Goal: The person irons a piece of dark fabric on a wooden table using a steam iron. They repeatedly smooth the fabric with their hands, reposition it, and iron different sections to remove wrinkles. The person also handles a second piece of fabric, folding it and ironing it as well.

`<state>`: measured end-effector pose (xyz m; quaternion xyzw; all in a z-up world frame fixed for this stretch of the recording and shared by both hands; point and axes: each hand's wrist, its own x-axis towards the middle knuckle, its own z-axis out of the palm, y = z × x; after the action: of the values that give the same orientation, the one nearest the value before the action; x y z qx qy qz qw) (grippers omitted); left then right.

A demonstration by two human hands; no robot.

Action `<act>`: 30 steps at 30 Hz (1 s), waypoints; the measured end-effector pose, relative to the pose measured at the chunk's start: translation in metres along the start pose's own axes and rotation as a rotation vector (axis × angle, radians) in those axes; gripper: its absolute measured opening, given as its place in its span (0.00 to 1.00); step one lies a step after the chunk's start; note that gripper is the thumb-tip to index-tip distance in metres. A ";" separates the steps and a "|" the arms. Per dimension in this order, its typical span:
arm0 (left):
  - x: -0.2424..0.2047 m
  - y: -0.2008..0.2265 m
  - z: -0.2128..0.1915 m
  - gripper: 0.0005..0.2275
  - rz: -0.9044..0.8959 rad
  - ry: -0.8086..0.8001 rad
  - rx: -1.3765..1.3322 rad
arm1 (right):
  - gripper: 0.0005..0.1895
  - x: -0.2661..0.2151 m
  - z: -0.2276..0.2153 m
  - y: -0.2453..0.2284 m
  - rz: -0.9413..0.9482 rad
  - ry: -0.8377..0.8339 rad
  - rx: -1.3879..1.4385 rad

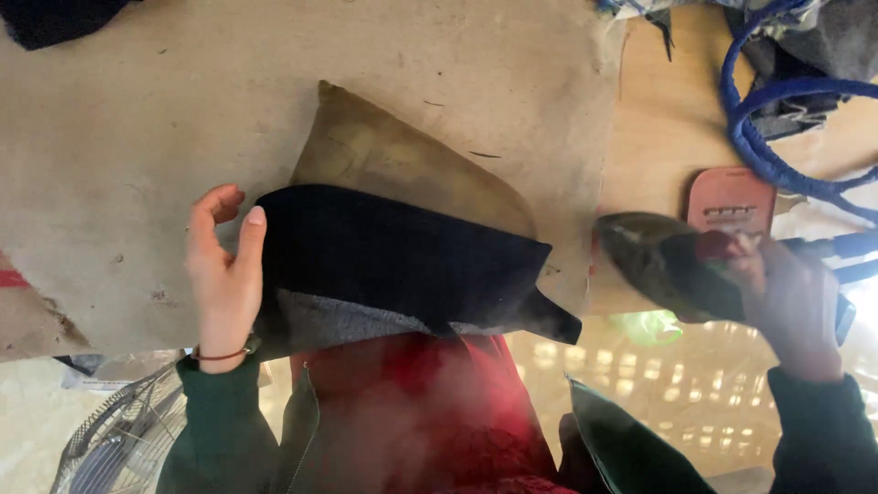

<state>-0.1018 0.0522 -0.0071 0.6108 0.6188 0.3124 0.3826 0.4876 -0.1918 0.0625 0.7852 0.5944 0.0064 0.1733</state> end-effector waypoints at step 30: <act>-0.012 -0.049 -0.113 0.15 0.332 0.165 0.416 | 0.16 0.035 -0.070 -0.283 -0.117 -0.238 1.040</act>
<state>-0.2245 0.0466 0.0102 0.7419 0.5899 0.2859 0.1409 0.2192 -0.0746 0.0419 0.7284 0.5381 -0.3876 -0.1723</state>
